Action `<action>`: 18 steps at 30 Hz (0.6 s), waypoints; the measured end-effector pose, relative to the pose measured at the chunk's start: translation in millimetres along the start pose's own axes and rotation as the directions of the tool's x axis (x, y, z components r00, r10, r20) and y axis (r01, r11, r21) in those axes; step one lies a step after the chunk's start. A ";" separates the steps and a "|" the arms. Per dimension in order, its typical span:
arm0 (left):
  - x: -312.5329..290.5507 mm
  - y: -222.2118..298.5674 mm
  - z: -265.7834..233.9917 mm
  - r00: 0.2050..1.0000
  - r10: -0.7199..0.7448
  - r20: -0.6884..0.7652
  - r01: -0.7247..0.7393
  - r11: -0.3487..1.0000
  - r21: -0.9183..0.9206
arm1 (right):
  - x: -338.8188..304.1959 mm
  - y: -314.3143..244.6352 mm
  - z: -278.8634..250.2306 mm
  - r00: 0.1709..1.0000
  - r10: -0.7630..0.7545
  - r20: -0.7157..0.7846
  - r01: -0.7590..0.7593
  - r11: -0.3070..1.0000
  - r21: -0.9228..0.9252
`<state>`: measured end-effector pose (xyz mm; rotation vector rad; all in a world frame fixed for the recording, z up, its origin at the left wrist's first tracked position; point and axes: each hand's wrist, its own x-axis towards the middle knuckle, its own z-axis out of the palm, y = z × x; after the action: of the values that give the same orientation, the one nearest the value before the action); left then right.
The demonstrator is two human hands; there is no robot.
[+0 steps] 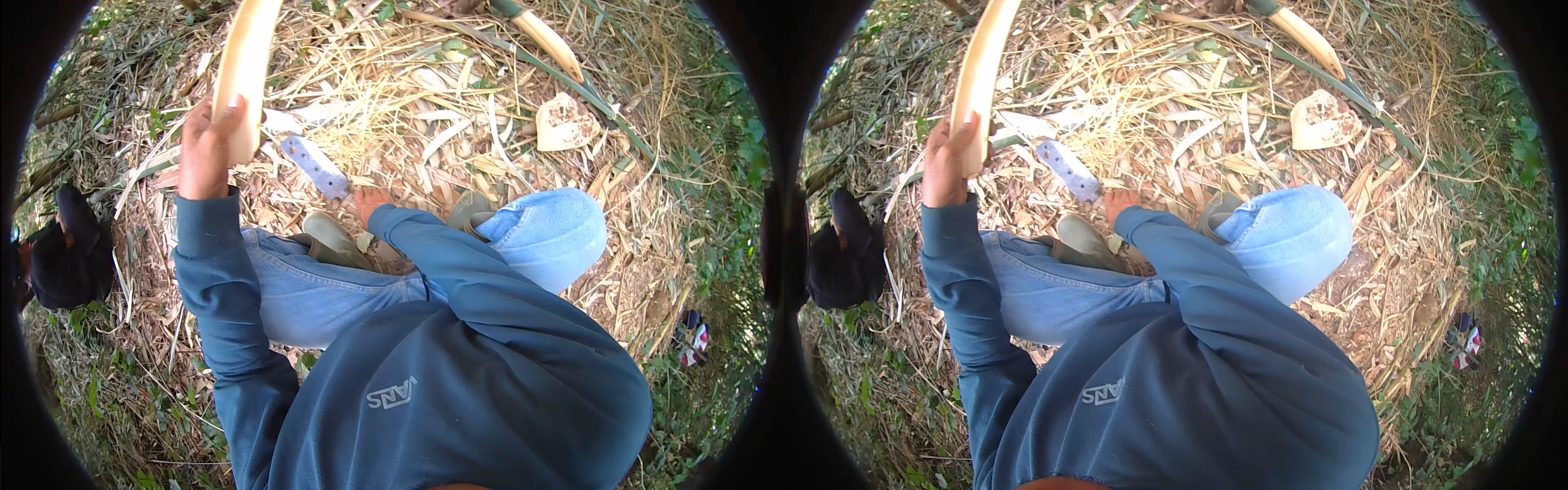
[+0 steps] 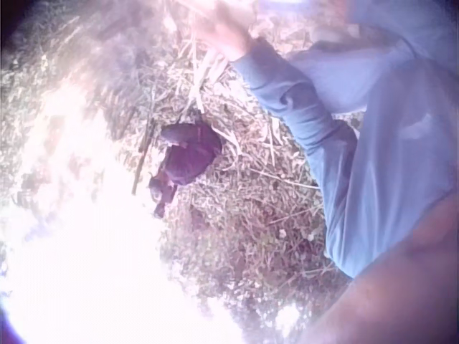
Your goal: The person sits on the ground in a bamboo grove and uses a machete to split a long bamboo stalk into thin strips. They repeatedly strike and pry the bamboo to separate it into usable pieces.
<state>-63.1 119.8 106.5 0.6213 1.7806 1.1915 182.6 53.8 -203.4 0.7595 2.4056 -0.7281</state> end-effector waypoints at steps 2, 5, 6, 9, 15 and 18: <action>-2.7 -7.7 -6.6 1.000 -0.011 -0.021 0.009 0.999 -0.050 | 1.5 -3.4 -34.7 0.977 0.000 0.215 -0.014 0.998 0.061; -0.9 -7.6 -8.7 0.999 -0.022 0.040 0.023 0.999 -0.038 | -15.1 -2.7 -98.1 0.979 0.038 0.200 -0.092 0.958 0.270; 3.4 -12.6 -9.2 0.998 -0.040 0.044 0.042 0.998 -0.049 | -25.0 -6.1 -127.2 0.986 0.042 0.161 -0.093 0.942 0.322; 13.6 -12.8 -4.0 0.995 -0.027 0.097 0.033 0.998 -0.058 | -53.3 -6.6 -177.5 0.981 0.038 0.189 -0.172 0.625 0.761; 6.9 10.9 6.6 0.996 -0.012 0.090 0.015 0.999 -0.036 | -157.9 45.0 -262.8 0.984 -0.060 0.167 -0.167 -0.639 0.751; 5.2 2.0 1.0 0.993 -0.042 0.110 0.032 0.995 0.097 | -184.4 65.0 -295.5 0.983 0.186 0.001 0.131 -0.697 0.705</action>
<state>-65.0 125.2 106.1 0.6937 1.7542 1.0319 265.9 215.7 100.6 1.4646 0.3749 -3.2674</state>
